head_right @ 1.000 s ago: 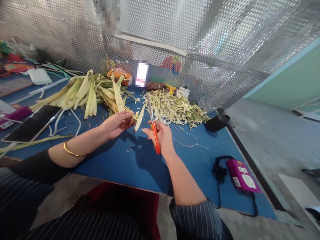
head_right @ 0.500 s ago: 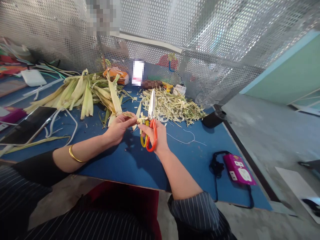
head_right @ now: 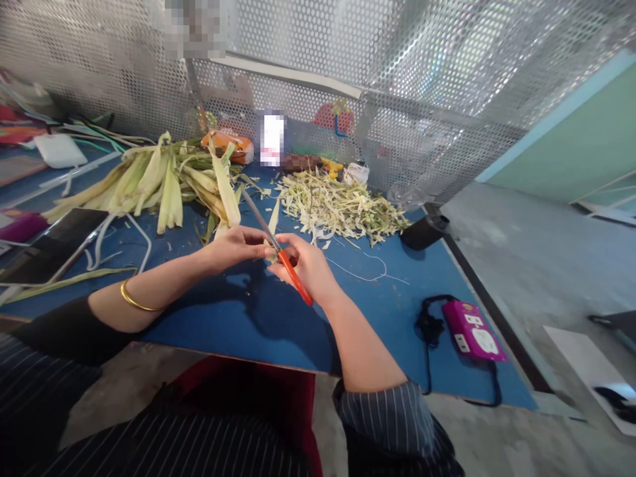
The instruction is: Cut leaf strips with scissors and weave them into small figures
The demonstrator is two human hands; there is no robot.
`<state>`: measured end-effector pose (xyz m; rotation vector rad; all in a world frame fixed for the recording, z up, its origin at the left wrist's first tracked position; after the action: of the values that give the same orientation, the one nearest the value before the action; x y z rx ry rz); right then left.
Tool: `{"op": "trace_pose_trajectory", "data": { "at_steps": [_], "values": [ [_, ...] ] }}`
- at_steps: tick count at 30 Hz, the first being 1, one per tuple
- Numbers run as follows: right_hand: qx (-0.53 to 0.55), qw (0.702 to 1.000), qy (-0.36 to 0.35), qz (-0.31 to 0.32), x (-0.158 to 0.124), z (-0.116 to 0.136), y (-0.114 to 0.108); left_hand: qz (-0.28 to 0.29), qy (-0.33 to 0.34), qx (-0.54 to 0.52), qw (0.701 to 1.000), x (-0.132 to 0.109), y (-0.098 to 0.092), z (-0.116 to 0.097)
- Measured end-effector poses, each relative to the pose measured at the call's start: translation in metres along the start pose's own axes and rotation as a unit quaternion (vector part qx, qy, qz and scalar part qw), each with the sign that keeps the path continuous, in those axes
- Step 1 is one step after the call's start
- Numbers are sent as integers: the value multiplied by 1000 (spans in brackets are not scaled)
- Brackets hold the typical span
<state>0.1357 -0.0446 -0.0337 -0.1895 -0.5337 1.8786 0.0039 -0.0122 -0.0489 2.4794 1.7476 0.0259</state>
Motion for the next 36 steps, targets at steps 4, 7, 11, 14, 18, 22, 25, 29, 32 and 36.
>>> {"op": "trace_pose_trajectory", "data": {
  "at_steps": [4,7,11,14,18,22,25,29,32,36],
  "values": [
    [-3,1000,4,-4,1,-4,1,61,6,26,998,-2,14,5],
    [-1,1000,4,-16,2,-6,-1,36,8,0,999,0,10,7],
    [-30,999,-7,-44,4,-11,-8,42,1,-5,999,1,8,9],
    [-46,997,-15,-60,5,-14,-12,71,-3,7,997,1,9,9],
    [-28,986,-2,-164,3,-14,-29,58,7,-7,998,3,5,6],
    [69,958,12,-279,-8,-8,-46,-29,69,-69,995,6,-8,-4],
    [178,965,32,-192,-7,-4,-27,-112,132,-104,979,6,-22,-11],
    [188,976,59,-90,-10,0,3,-199,213,-106,951,3,-39,-19],
    [165,981,82,-63,-13,-2,16,-249,259,-100,928,-1,-50,-24],
    [164,980,107,-25,-17,-1,29,-260,278,-55,923,-5,-50,-26]
  ]
}}
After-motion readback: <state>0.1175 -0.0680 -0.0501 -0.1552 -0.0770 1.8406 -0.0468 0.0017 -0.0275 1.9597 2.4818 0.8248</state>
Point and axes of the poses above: each hand's wrist, its own x-axis towards the middle knuckle, its own y-axis out of the palm, z = x × y, the point moved 8 cm from there along x, towards the middle knuckle, and after that the axes turned 3 degrees about -x, right-handed, at the moved point
